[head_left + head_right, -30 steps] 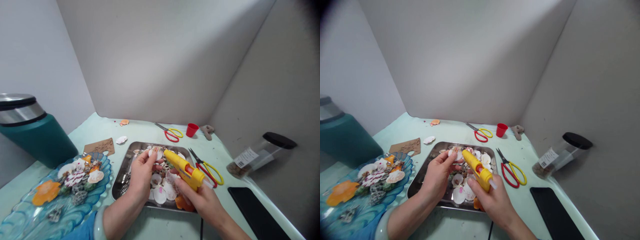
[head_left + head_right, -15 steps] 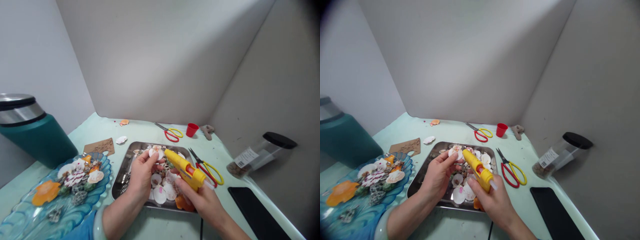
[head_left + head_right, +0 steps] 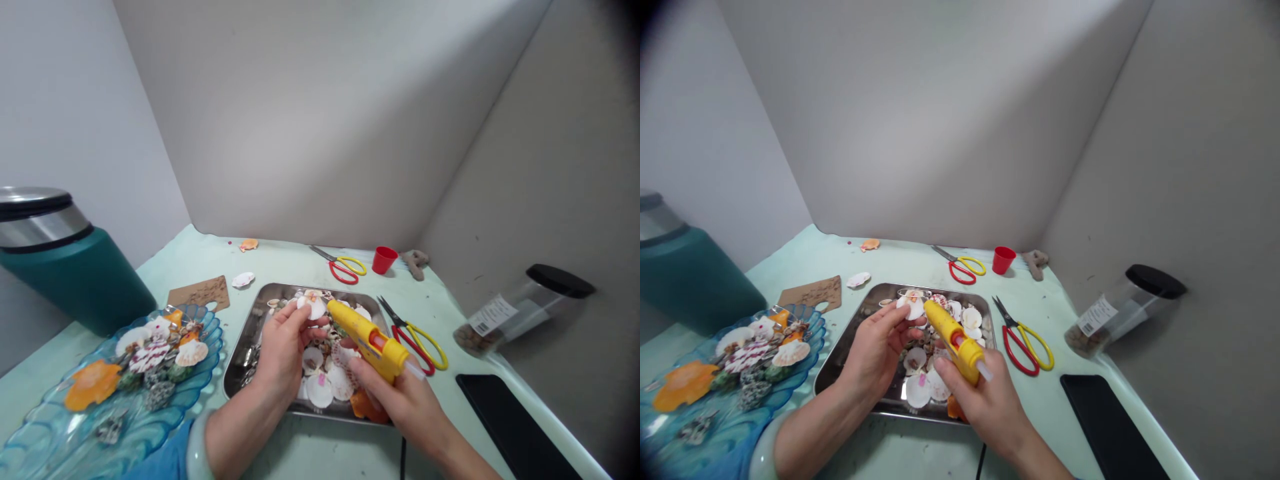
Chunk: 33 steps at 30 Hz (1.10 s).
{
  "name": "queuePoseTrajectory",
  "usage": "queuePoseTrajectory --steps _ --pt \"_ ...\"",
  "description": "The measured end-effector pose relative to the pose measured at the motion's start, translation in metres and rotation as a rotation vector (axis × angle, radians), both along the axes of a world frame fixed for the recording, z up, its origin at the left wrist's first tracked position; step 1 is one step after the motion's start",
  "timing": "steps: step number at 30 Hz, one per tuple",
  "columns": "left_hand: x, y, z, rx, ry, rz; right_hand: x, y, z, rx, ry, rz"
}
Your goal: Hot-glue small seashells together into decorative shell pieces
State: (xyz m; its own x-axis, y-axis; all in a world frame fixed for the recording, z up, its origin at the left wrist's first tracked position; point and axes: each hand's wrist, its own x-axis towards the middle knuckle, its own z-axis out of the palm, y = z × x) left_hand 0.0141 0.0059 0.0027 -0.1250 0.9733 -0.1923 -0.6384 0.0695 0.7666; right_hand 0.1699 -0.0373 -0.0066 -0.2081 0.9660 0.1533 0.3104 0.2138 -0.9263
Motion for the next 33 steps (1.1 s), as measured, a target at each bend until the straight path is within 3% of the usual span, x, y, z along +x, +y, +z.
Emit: queuePoseTrajectory --steps 13,33 --pt "0.0007 0.0011 -0.0038 0.005 0.07 -0.005 0.0006 0.0007 -0.0031 -0.018 0.016 0.011" --pt "0.003 -0.0025 -0.006 0.081 0.257 -0.174 -0.0001 -0.0005 0.0026 0.044 -0.015 0.04"
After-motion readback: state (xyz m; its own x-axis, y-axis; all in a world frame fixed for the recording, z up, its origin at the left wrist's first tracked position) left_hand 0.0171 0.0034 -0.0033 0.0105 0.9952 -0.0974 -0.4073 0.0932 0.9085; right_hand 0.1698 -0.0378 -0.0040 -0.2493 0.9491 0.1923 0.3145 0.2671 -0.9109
